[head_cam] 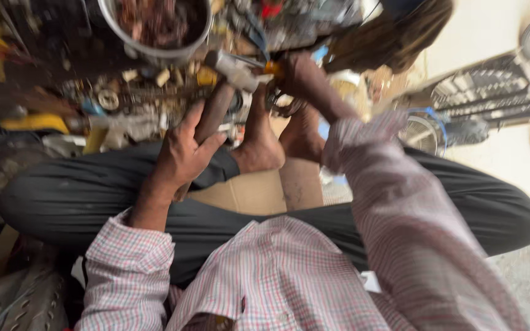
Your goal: The person sits cross-legged on the floor and uses a hammer and screwdriver to pry apart a cylindrical electrical component. They then pull out copper wire coils by hand and place them into a metal bowl.
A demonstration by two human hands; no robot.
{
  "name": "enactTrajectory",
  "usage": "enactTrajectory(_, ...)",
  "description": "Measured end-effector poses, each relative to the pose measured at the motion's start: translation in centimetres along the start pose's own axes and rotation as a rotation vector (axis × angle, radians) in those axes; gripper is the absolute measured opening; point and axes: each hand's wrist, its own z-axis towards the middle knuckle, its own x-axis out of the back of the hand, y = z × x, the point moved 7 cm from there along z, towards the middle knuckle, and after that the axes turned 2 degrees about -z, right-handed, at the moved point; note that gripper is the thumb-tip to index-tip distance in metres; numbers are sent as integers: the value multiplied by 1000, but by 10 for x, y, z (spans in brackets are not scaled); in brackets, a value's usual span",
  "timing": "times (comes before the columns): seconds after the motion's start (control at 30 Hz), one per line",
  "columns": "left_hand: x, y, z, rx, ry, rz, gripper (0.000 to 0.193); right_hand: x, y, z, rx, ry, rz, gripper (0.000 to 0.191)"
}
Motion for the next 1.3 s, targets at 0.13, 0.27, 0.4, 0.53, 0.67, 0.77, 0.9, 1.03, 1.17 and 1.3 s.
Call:
enactTrajectory(0.13, -7, -25, -8, 379, -121, -194, 70, -6, -1, 4, 66, -22, -113, 33)
enactTrajectory(0.27, 3, -15, 0, 193, -55, -78, 70, 29, -8, -2, 187, 272, -95, 44)
enactTrajectory(0.4, 3, -25, -1, 290, -85, -32, 69, 33, 28, -12, -333, 183, 2, 43)
enactTrajectory(0.53, -2, -19, -2, 299, -77, -162, 64, 30, 47, -31, -580, 263, 145, 36)
enactTrajectory(0.67, -8, -10, 1, 351, -67, -242, 67, 22, 63, -47, -737, 179, 178, 37)
enactTrajectory(0.77, -17, -10, -1, 478, -112, -366, 69, 21, 66, -55, -758, 127, 201, 42)
enactTrajectory(0.9, -23, -18, -8, 517, -168, -333, 70, 18, 61, -48, -686, 104, 157, 48)
enactTrajectory(1.03, -27, -31, -12, 431, -203, -187, 66, 31, 52, -26, -435, 305, 53, 49)
enactTrajectory(1.17, -27, -31, -13, 242, -170, -190, 66, 23, 61, -15, -425, 165, 73, 42)
enactTrajectory(1.3, -29, -30, -15, 218, -187, -78, 66, 21, 55, -15, -331, 215, 66, 37)
